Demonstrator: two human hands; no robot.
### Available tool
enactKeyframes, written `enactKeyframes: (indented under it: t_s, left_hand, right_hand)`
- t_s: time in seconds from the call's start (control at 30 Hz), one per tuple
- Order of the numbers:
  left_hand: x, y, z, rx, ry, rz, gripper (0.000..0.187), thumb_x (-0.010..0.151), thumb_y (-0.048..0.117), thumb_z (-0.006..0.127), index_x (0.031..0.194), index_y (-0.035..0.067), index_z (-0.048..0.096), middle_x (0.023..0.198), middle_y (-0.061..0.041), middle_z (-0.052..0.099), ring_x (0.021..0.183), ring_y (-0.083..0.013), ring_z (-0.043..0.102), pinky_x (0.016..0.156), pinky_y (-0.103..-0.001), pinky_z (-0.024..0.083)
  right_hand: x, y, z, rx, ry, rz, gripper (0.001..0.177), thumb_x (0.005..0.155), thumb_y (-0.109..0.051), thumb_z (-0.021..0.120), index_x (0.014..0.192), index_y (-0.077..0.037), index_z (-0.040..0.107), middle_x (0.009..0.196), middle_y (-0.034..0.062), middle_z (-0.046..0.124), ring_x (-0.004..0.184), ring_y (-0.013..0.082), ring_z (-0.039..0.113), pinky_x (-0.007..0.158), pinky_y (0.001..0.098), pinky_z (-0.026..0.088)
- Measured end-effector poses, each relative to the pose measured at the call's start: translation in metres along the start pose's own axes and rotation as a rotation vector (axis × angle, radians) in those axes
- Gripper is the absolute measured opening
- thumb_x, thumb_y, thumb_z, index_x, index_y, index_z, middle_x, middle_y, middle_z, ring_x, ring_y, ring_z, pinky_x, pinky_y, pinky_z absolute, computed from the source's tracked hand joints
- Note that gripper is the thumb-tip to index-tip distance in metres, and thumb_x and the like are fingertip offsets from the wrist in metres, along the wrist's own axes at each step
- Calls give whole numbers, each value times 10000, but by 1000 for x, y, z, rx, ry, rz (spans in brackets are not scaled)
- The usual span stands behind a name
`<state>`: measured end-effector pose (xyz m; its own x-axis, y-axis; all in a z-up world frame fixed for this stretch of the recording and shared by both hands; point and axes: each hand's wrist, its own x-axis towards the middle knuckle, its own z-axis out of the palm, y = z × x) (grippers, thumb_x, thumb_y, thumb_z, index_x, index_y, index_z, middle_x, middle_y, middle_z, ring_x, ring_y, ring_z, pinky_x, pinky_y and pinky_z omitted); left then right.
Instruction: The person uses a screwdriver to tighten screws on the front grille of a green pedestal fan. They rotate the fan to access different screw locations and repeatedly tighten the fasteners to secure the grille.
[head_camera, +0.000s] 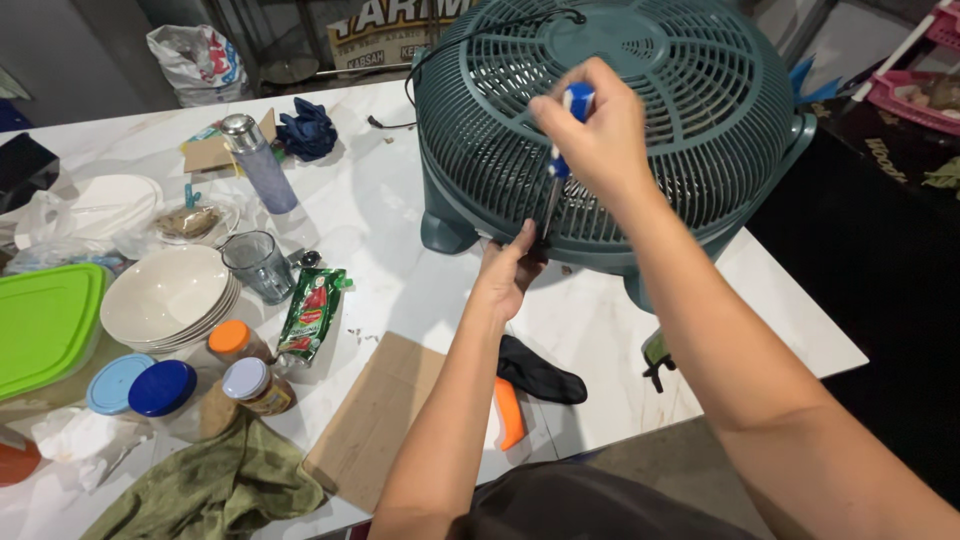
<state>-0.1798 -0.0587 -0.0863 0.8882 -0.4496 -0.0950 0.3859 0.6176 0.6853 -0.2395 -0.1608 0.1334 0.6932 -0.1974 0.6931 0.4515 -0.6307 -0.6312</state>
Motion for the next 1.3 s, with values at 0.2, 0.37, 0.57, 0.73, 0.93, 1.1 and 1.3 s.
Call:
enactKeyframes:
  t_s: [0.2, 0.37, 0.57, 0.73, 0.93, 1.1, 1.3]
  left_hand:
    - [-10, 10, 24, 74, 84, 31, 609, 801, 271, 834, 1331, 138, 566, 1213, 4, 684, 1070, -191, 644, 903, -447, 494]
    - [-14, 12, 28, 26, 94, 15, 578, 810, 266, 832, 1313, 139, 578, 1192, 7, 698, 1063, -179, 654, 920, -414, 521]
    - [-14, 12, 24, 63, 93, 17, 351, 891, 259, 859, 1084, 46, 656, 880, -48, 676, 689, -178, 578, 610, -337, 455]
    - [-19, 19, 26, 148, 114, -12, 314, 864, 313, 803, 1006, 74, 657, 808, -34, 677, 642, -162, 597, 562, -291, 482]
    - [-19, 20, -3, -110, 108, -180, 451, 909, 488, 699, 1013, 55, 625, 835, -71, 685, 705, -194, 642, 674, -326, 567]
    - [-10, -20, -46, -213, -16, -208, 432, 907, 492, 679, 1066, 93, 625, 914, -84, 674, 830, -230, 709, 753, -359, 610]
    - [-39, -55, -171, 578, 581, -25, 449, 901, 246, 717, 1291, 33, 652, 1045, -80, 734, 844, -209, 718, 663, -321, 581]
  right_hand:
    - [-11, 0, -24, 939, -557, 114, 473, 958, -109, 742, 1389, -39, 557, 1266, 148, 699, 1192, 289, 708, 1052, 403, 590]
    - [-13, 13, -25, 605, -410, 47, 415, 953, -119, 785, 1301, 8, 598, 1103, 129, 760, 1078, 240, 755, 974, 364, 635]
    - [-18, 11, 8, -147, 73, -70, 427, 874, -271, 961, 899, -4, 629, 666, 29, 629, 587, 112, 598, 558, 260, 489]
    - [-23, 9, 11, -4, 192, -115, 422, 906, -237, 938, 854, -18, 581, 705, 5, 616, 623, 90, 548, 573, 238, 462]
    - [-40, -17, -27, 642, 164, -108, 185, 1035, -85, 759, 1021, -61, 575, 909, 37, 690, 776, 139, 709, 755, 296, 624]
    - [-84, 1, -37, 330, -350, -57, 200, 959, -163, 772, 1053, -23, 664, 842, 36, 667, 743, 115, 639, 664, 266, 531]
    - [-170, 94, 33, -208, -839, 112, 370, 888, -385, 742, 1072, -72, 672, 881, 160, 725, 819, 368, 705, 715, 422, 538]
